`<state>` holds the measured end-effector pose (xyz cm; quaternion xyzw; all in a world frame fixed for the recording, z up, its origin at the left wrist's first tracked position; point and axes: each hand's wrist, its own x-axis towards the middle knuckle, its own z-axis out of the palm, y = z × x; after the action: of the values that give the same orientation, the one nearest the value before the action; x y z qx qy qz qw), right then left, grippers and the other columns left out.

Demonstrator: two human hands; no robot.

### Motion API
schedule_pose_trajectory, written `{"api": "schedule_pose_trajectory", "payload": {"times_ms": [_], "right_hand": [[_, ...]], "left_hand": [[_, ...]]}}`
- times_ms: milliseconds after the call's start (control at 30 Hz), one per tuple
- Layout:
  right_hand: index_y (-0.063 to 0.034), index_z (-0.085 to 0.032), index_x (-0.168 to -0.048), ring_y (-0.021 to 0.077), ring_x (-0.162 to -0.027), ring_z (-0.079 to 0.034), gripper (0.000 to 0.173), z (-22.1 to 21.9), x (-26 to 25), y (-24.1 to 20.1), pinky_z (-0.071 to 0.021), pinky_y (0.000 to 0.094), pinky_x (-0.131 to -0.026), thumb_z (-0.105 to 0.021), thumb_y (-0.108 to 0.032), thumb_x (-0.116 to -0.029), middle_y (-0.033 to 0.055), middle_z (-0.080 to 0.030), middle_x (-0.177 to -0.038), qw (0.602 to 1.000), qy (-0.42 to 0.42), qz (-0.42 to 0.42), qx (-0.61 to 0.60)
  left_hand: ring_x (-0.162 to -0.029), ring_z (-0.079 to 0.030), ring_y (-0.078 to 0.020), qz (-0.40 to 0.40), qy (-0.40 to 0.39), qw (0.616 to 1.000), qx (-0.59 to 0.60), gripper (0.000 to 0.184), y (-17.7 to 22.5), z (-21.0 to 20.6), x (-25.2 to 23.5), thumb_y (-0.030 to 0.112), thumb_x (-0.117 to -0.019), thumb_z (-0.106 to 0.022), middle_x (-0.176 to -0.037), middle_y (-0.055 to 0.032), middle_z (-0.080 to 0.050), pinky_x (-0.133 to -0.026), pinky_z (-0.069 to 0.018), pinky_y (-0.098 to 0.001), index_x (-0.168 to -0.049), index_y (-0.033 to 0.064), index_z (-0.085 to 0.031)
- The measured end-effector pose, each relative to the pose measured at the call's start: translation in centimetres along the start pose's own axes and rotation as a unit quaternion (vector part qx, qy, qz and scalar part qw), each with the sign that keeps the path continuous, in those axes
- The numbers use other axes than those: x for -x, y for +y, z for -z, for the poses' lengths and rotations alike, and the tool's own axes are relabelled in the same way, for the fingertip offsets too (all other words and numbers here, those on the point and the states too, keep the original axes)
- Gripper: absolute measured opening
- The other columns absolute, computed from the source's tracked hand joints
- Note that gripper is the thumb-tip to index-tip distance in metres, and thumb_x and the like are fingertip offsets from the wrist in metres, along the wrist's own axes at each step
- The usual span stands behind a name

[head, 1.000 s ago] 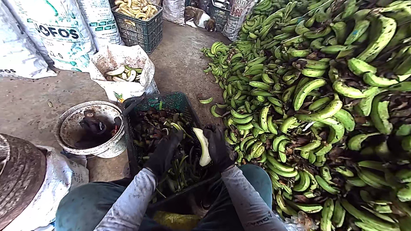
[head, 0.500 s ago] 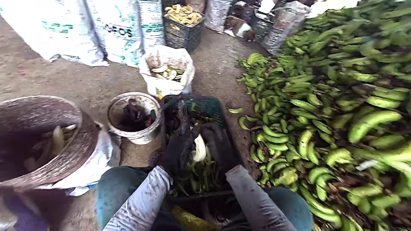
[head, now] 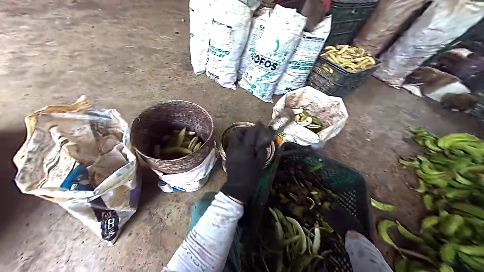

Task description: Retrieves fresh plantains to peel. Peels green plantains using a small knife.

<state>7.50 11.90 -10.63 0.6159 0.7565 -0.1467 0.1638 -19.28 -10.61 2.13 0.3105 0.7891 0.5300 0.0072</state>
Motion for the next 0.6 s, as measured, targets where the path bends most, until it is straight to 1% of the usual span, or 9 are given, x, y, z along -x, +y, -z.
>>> {"api": "schedule_pose_trajectory", "payload": {"times_ms": [67, 167, 267, 333, 367, 400, 467, 533, 600], "right_hand": [[-0.0047, -0.049, -0.145, 0.0432, -0.127, -0.057, 0.06, -1.1, -1.5, 0.5, -0.0423, 0.065, -0.104, -0.057, -0.045, -0.1008, 0.0254, -0.062, -0.134, 1.0, 0.0, -0.016, 0.019], [-0.0042, -0.054, -0.141, 0.0437, -0.125, -0.058, 0.058, -1.5, -1.8, 1.2, -0.0429, 0.0652, -0.103, -0.061, -0.044, -0.099, 0.0256, -0.063, -0.131, 1.0, 0.001, -0.017, 0.005], [0.0, -0.06, -0.135, 0.0435, -0.124, -0.058, 0.049, 0.5, 1.4, 2.6, -0.0435, 0.0638, -0.104, -0.061, -0.035, -0.1006, 0.028, -0.062, -0.131, 0.991, 0.025, 0.009, -0.129], [-0.0043, -0.054, -0.142, 0.0309, -0.11, -0.064, 0.049, 2.6, 4.7, 4.0, -0.0525, 0.0525, -0.093, -0.062, -0.028, -0.0998, 0.02, -0.064, -0.126, 0.937, 0.077, 0.023, -0.341], [-0.0078, -0.05, -0.145, 0.0204, -0.095, -0.065, 0.049, 3.2, 6.0, 5.3, -0.0563, 0.0417, -0.079, -0.059, -0.026, -0.0998, 0.0123, -0.066, -0.117, 0.88, 0.102, 0.054, -0.461], [-0.01, -0.043, -0.149, 0.0159, -0.094, -0.067, 0.052, 3.9, 7.3, 6.7, -0.0591, 0.0364, -0.076, -0.054, -0.023, -0.1002, 0.0081, -0.065, -0.118, 0.81, 0.105, 0.111, -0.566], [-0.0121, -0.034, -0.151, 0.0183, -0.095, -0.067, 0.053, 5.5, 9.5, 8.6, -0.0598, 0.0381, -0.078, -0.048, -0.025, -0.1009, 0.0075, -0.064, -0.117, 0.702, 0.117, 0.2, -0.673], [-0.011, -0.037, -0.149, 0.0207, -0.095, -0.069, 0.05, 6.9, 11.2, 9.3, -0.0607, 0.0393, -0.081, -0.049, -0.025, -0.1018, 0.0094, -0.066, -0.115, 0.688, 0.153, 0.208, -0.678], [-0.0095, -0.044, -0.142, 0.017, -0.087, -0.069, 0.041, 8.1, 12.4, 8.9, -0.0601, 0.0344, -0.075, -0.053, -0.022, -0.1035, 0.0078, -0.068, -0.107, 0.712, 0.191, 0.175, -0.653]], "left_hand": [[-0.111, -0.065, -0.0274, -0.01, -0.073, 0.996, 0.042, 0.048, 0.3, -1.8, 0.5, 0.026, -0.0953, -0.069, -0.129, -0.0108, -0.064, -0.092, -0.0557, -0.0517, -0.143, 0.0216, -0.061], [-0.107, -0.067, -0.025, 0.005, -0.169, 0.981, 0.1, 0.046, 0.9, -2.6, 1.0, 0.027, -0.0992, -0.065, -0.125, -0.0089, -0.068, -0.092, -0.0544, -0.0505, -0.145, 0.0222, -0.058], [-0.107, -0.069, -0.0172, 0.005, -0.184, 0.967, 0.176, 0.039, 1.4, -2.8, 1.7, 0.027, -0.1033, -0.06, -0.126, -0.0054, -0.069, -0.091, -0.0589, -0.0454, -0.142, 0.0192, -0.059], [-0.118, -0.064, -0.0139, -0.003, -0.186, 0.962, 0.201, 0.04, 1.9, -2.3, 2.5, 0.032, -0.1046, -0.058, -0.135, -0.0025, -0.064, -0.101, -0.0551, -0.0438, -0.143, 0.0195, -0.058], [-0.119, -0.063, -0.0139, 0.005, -0.193, 0.958, 0.212, 0.043, 1.9, -2.4, 2.8, 0.037, -0.1057, -0.055, -0.135, -0.0026, -0.064, -0.101, -0.0548, -0.0434, -0.145, 0.0194, -0.056], [-0.11, -0.066, -0.0139, 0.013, -0.196, 0.955, 0.222, 0.045, 1.7, -2.9, 3.2, 0.041, -0.1066, -0.051, -0.127, -0.0032, -0.067, -0.094, -0.0571, -0.0411, -0.145, 0.0183, -0.054], [-0.083, -0.065, -0.0127, 0.021, -0.202, 0.942, 0.268, 0.048, 1.3, -4.7, 4.1, 0.045, -0.1076, -0.044, -0.103, -0.0042, -0.068, -0.073, -0.0568, -0.034, -0.142, 0.0128, -0.053], [-0.079, -0.064, -0.0116, -0.001, -0.253, 0.928, 0.274, 0.054, 1.9, -6.0, 5.8, 0.045, -0.1083, -0.037, -0.104, -0.0059, -0.067, -0.07, -0.0568, -0.0315, -0.145, 0.0082, -0.05], [-0.087, -0.063, -0.0095, -0.022, -0.327, 0.902, 0.281, 0.052, 3.1, -7.6, 8.7, 0.041, -0.1094, -0.036, -0.111, -0.0069, -0.065, -0.076, -0.0567, -0.0295, -0.146, 0.0055, -0.049]]}}
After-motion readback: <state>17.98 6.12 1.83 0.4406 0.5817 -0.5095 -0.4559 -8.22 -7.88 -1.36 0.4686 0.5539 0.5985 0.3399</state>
